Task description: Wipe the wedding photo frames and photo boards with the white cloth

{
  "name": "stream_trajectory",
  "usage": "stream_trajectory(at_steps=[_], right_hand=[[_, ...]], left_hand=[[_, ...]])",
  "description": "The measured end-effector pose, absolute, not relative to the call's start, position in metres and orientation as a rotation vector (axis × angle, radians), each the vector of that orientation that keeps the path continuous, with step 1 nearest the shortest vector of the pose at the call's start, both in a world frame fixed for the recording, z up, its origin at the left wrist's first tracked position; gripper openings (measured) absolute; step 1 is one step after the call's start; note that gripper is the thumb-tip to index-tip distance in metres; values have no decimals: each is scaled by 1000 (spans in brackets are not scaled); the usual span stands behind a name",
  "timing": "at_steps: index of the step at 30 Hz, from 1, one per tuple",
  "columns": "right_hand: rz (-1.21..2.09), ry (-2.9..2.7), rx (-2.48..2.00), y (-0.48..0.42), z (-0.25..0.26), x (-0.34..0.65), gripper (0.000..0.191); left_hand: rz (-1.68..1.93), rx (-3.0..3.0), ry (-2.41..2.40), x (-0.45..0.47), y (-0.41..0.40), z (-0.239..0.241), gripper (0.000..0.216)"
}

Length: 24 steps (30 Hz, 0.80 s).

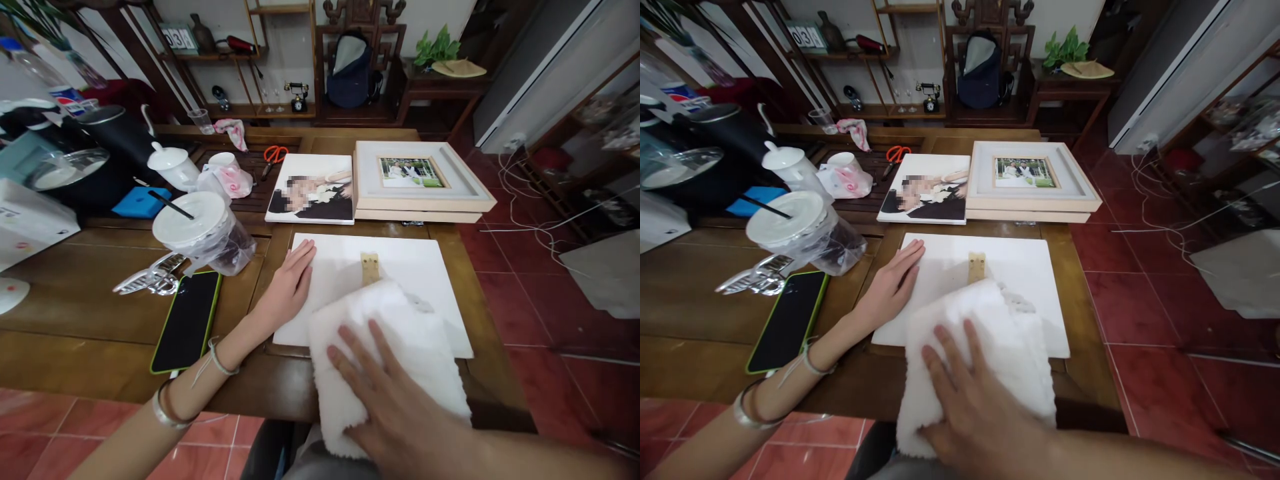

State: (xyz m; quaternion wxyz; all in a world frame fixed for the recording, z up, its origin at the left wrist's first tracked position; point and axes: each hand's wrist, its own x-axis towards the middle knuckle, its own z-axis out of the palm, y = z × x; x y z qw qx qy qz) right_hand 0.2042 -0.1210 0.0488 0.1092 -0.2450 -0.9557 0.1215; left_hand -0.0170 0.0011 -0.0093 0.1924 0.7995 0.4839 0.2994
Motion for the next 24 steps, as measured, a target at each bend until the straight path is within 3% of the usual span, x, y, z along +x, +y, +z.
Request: stream_trajectory(at_steps=[4,9,15,24], right_hand=[[450,-2769,-715,-112,51,208,10],[519,-2745,-926,-46,50,208,32],[342,-2703,-1336,11,64,209,26],[137,-2633,-1613,-8,64,286,16]], left_hand=[[850,2247,1351,-18,2,-11,42],[874,2240,1333,-18,2,-12,43],[860,2232,1362,-17,1,-12,43],[864,2224,1364,-17,1,-11,43]])
